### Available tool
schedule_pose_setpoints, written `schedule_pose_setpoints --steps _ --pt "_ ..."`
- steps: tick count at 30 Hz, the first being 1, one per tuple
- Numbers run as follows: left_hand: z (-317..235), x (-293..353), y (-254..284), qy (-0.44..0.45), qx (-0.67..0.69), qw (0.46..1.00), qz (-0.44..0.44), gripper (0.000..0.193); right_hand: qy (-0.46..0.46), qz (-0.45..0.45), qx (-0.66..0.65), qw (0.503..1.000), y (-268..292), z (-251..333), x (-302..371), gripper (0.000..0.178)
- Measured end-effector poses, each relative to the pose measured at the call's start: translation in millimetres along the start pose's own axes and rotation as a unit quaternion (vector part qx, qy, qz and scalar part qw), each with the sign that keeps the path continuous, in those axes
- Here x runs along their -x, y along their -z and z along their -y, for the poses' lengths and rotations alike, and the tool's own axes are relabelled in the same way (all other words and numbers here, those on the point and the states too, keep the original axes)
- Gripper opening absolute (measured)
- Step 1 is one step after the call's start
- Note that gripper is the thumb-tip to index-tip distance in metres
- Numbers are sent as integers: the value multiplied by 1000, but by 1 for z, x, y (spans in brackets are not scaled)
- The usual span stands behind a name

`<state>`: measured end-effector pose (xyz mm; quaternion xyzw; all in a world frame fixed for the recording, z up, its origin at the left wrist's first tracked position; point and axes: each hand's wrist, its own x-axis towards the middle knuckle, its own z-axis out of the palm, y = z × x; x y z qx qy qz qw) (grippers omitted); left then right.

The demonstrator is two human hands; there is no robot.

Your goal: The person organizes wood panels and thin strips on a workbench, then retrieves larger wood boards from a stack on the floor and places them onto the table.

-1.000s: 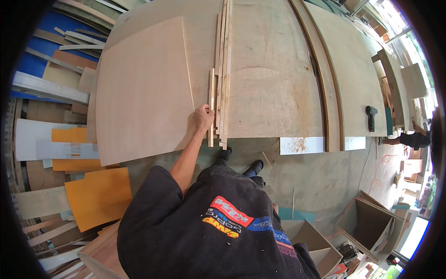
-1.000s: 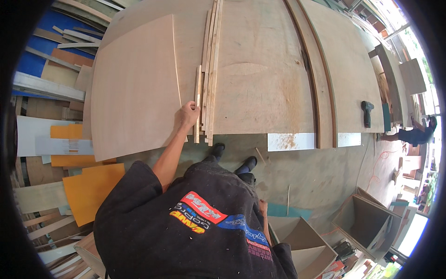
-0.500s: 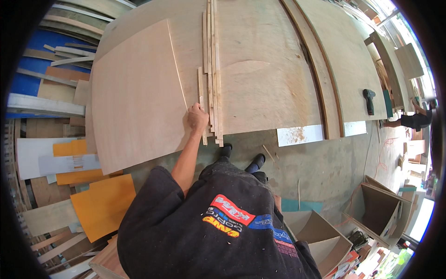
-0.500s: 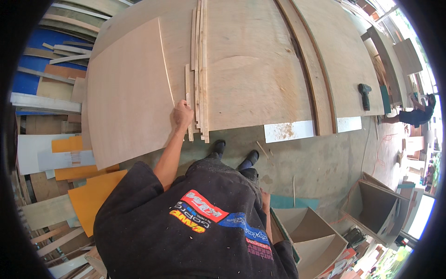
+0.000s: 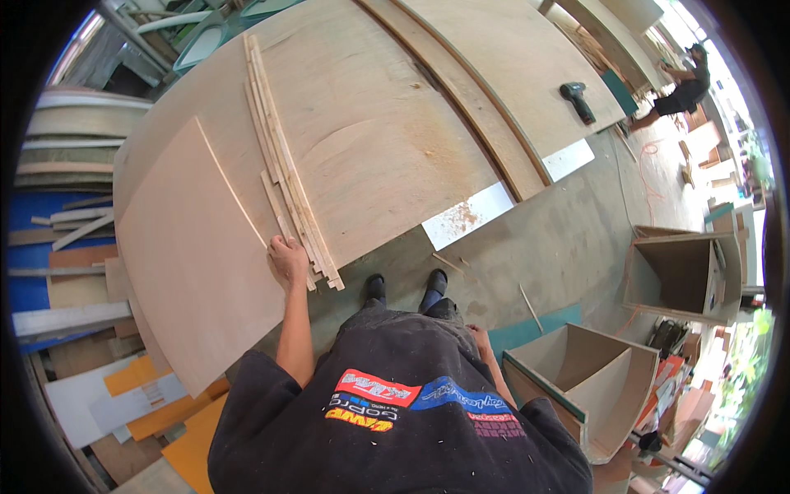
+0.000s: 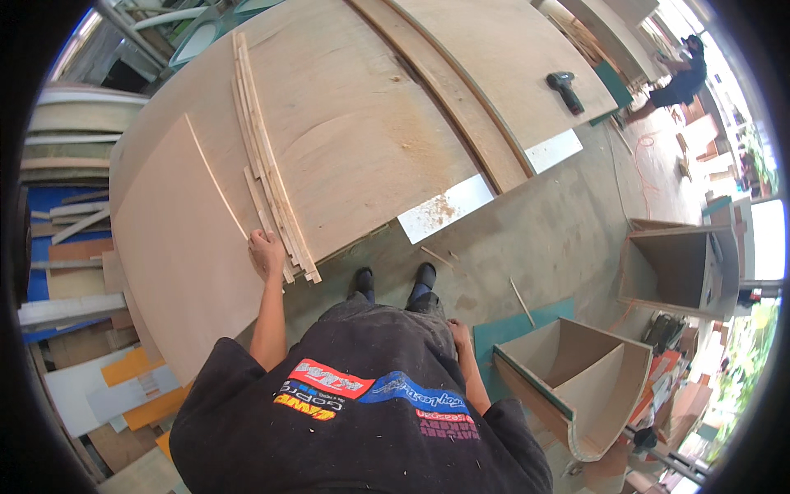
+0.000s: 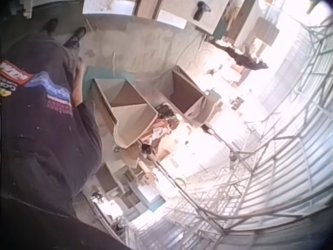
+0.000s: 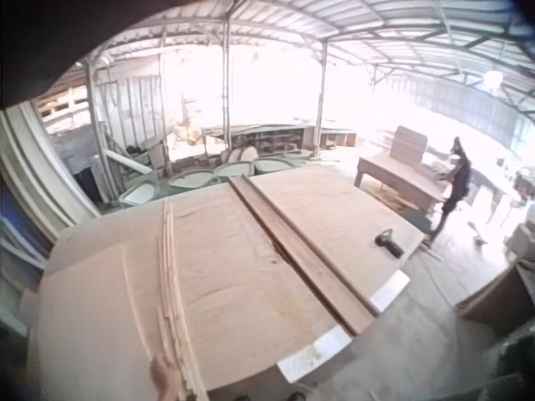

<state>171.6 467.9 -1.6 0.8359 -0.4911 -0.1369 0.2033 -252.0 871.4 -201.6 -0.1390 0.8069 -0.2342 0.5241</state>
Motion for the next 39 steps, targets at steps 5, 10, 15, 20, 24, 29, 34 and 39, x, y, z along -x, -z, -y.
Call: schedule_pose_setpoints --steps 5,10,15,20,24,29,34,39 --pt "-42 54 -9 -200 -81 976 -41 50 34 -19 5 999 -2 -7 2 36" --pt "-40 56 -44 -151 -186 970 -29 59 -25 -47 -43 998 5 -3 32 33" --pt "-31 35 -60 -133 -187 972 -46 56 -111 -66 -87 988 19 9 66 33" --pt "-30 27 -64 -142 -166 974 -67 55 -131 -55 -75 987 24 17 76 36" --pt "-33 11 -65 -141 -171 972 -77 55 -89 -54 -63 993 21 15 63 34" --pt "-50 -11 -60 -107 -194 973 -69 54 -29 -76 -22 996 23 15 38 31" --pt "-51 -35 -65 -96 -179 977 -69 51 -54 -84 -32 994 29 46 48 27" --pt "-49 -74 -69 -86 -166 980 -64 50 -95 -83 -122 984 24 59 63 24"
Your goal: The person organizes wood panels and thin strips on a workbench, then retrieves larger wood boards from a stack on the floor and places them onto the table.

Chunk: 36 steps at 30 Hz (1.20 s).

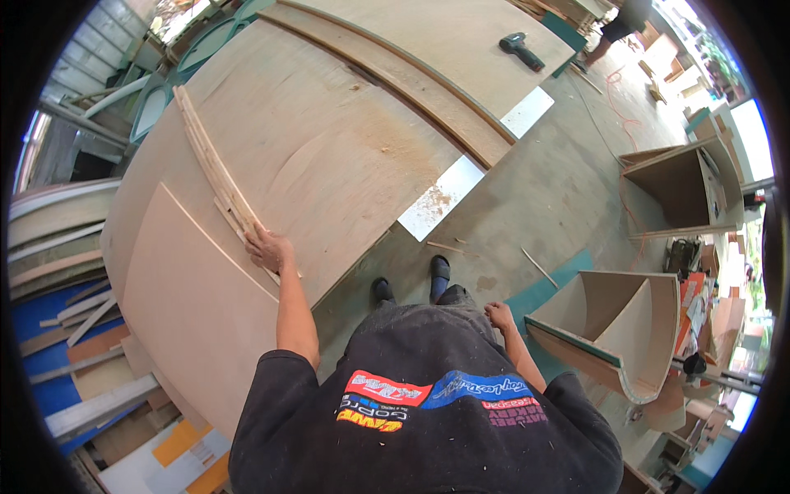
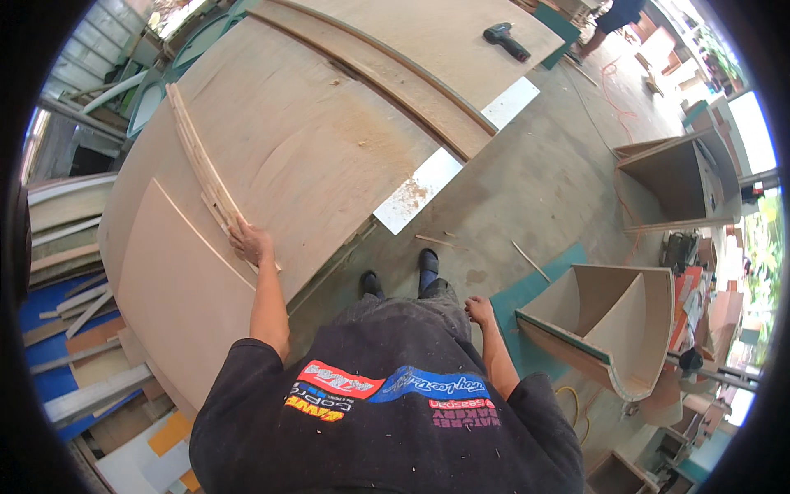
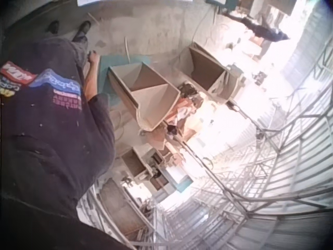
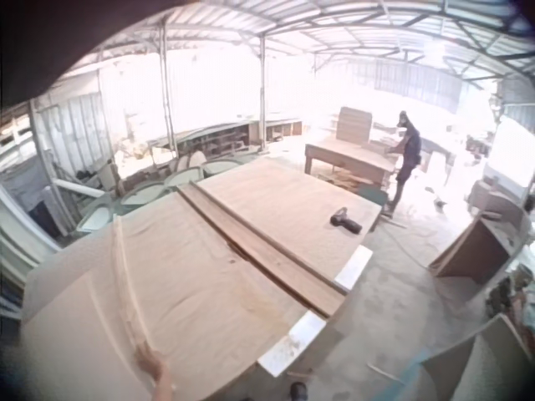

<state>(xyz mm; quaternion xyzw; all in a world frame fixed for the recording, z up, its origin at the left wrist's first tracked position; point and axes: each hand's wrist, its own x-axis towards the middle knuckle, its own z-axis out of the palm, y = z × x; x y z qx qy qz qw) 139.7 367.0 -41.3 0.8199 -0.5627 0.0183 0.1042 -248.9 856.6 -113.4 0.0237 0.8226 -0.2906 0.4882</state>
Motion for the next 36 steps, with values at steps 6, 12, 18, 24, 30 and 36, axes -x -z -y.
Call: schedule_pose_setpoints --steps 6,12,18,24,30,36 --pt "-6 -23 8 -5 22 999 48 52 129 -55 94 986 -12 -70 -10 33" --pt "11 -13 27 -58 41 993 93 56 50 -20 78 996 -49 -112 44 35" --pt "12 -5 40 -66 26 988 140 57 54 -11 16 998 -78 -160 69 29" --pt "27 3 22 -109 3 990 93 56 -8 12 -14 1000 -111 -209 4 54" --pt "17 2 15 -124 -37 988 79 55 -44 -11 63 997 -114 -107 20 40" --pt "43 -12 -7 -140 14 990 29 58 206 -20 106 973 -188 29 -24 47"
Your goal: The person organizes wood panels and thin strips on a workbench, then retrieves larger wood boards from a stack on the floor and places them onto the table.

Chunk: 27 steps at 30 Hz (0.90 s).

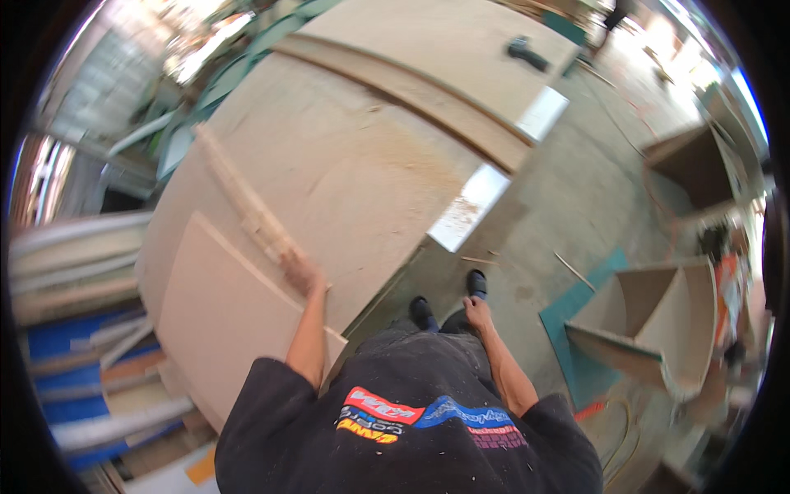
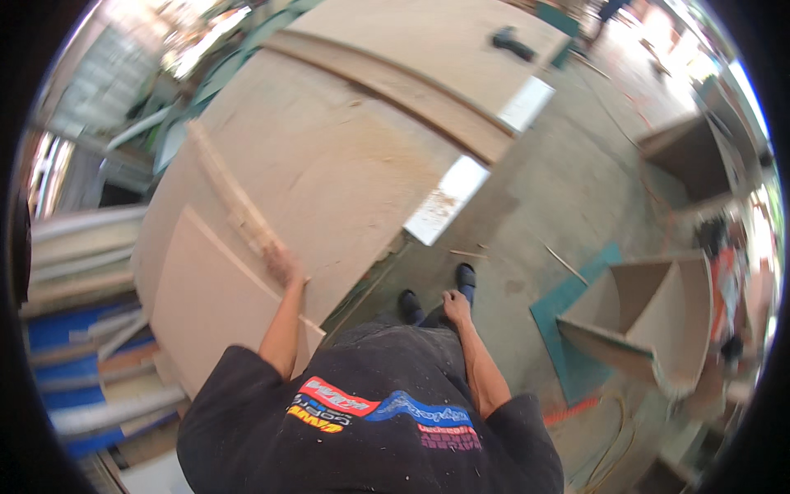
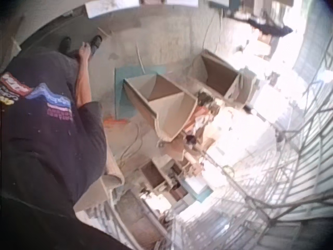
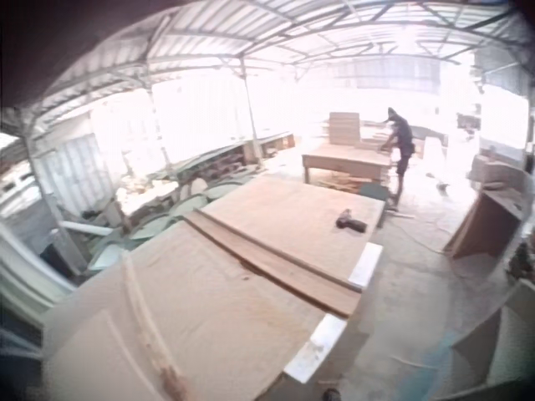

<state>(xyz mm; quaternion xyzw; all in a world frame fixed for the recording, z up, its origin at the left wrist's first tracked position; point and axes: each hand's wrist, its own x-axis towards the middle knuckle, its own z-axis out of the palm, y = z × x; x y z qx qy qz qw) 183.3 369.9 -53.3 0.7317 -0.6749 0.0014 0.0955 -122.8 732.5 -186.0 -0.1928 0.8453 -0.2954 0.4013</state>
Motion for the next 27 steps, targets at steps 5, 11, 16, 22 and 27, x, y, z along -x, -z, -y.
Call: schedule_pose_setpoints --steps 5,11,16,22,27 --pt "-20 1 14 33 13 996 76 59 -132 299 -319 890 -69 145 -21 72" --pt "-9 6 33 -16 54 996 62 55 -167 323 -447 817 -119 186 -18 70" --pt "53 34 10 -77 254 959 -104 32 -185 374 -367 831 -128 176 -20 63" --pt "41 165 107 84 406 909 37 28 -222 433 -132 864 -109 135 -87 52" --pt "71 300 112 261 364 894 18 25 441 500 477 573 -106 81 -165 37"
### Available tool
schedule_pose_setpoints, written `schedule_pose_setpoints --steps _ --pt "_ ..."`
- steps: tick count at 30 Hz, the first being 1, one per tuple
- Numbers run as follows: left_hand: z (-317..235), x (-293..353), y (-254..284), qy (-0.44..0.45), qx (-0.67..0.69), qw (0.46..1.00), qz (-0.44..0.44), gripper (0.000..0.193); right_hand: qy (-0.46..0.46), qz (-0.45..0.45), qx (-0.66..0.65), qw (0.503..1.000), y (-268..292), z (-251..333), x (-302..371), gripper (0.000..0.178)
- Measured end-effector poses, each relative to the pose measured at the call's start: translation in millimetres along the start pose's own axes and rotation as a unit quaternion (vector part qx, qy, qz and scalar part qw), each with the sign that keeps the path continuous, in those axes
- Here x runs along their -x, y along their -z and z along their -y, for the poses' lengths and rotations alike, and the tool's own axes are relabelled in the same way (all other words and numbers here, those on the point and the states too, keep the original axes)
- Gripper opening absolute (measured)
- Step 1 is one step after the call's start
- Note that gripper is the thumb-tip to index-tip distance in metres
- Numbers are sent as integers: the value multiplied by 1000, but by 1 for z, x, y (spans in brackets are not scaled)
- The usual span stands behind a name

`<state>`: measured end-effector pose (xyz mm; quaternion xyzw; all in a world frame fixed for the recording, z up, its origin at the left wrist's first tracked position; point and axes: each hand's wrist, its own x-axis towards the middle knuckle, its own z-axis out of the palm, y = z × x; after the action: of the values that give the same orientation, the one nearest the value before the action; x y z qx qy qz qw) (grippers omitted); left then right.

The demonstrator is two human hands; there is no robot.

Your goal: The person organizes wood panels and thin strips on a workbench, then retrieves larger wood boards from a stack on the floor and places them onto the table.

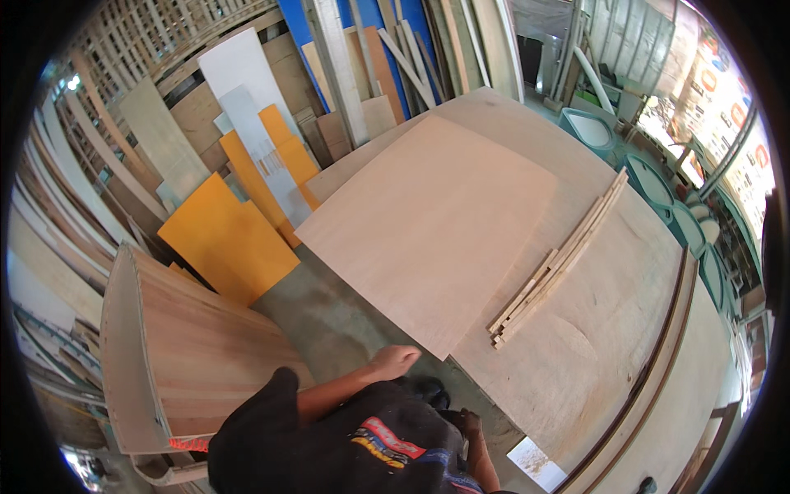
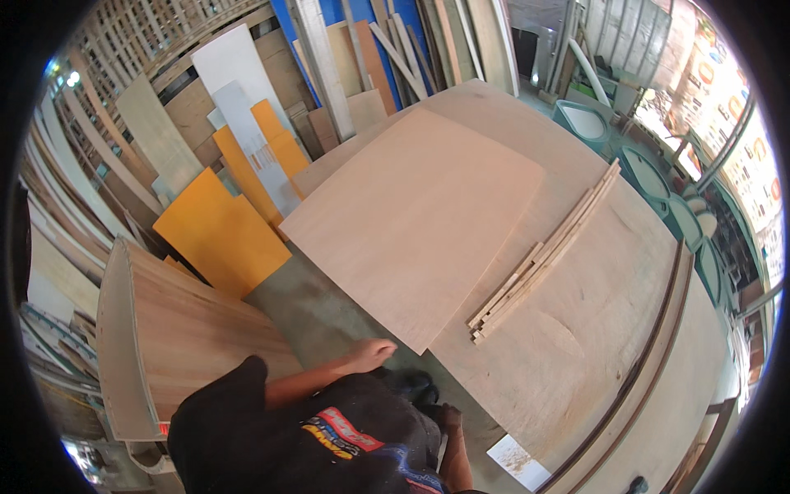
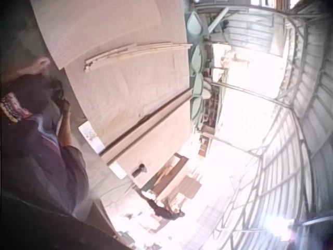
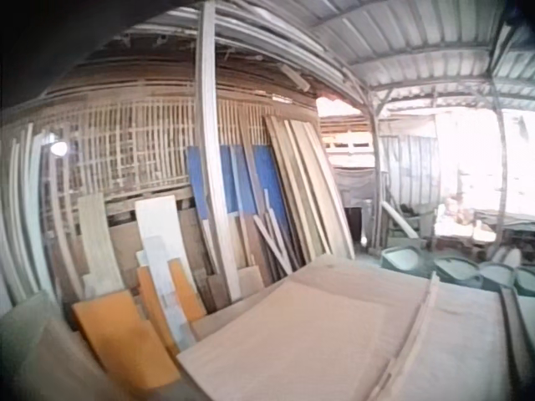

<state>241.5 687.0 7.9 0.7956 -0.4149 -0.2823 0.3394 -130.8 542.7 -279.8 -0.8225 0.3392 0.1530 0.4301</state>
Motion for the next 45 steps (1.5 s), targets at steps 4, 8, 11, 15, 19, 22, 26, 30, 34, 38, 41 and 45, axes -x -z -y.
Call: schedule_pose_setpoints --steps 4,8,11,15,19,22,26,30,34,38,41,45 --pt "138 99 -3 191 -19 971 -140 29 -64 194 60 977 -12 2 -11 29" --pt "263 225 -19 374 -59 921 -87 34 -332 135 -385 851 -2 55 -1 18" --pt "278 277 -26 335 -99 937 -2 37 -340 74 -391 852 12 71 -15 18" --pt "324 340 -33 426 -149 877 164 42 -246 254 -331 875 -27 52 -39 25" --pt "370 352 -34 347 -85 922 145 38 -309 282 -217 882 -46 63 -64 34" --pt "431 349 17 383 -131 892 203 35 -272 339 -72 898 -48 121 -102 39" --pt "424 290 133 535 50 830 -148 41 -194 301 108 927 23 232 -149 43" --pt "470 277 220 491 46 837 -235 41 -54 289 173 940 -23 359 -228 48" --pt "496 254 268 495 90 789 -352 41 156 261 198 932 -110 483 -302 53" --pt "500 236 304 500 200 721 -436 37 168 279 186 927 -165 587 -376 58" --pt "497 231 362 462 184 718 -487 32 68 293 184 936 -196 664 -441 59" --pt "435 221 533 421 138 678 -586 22 268 283 386 836 -228 802 -538 52"
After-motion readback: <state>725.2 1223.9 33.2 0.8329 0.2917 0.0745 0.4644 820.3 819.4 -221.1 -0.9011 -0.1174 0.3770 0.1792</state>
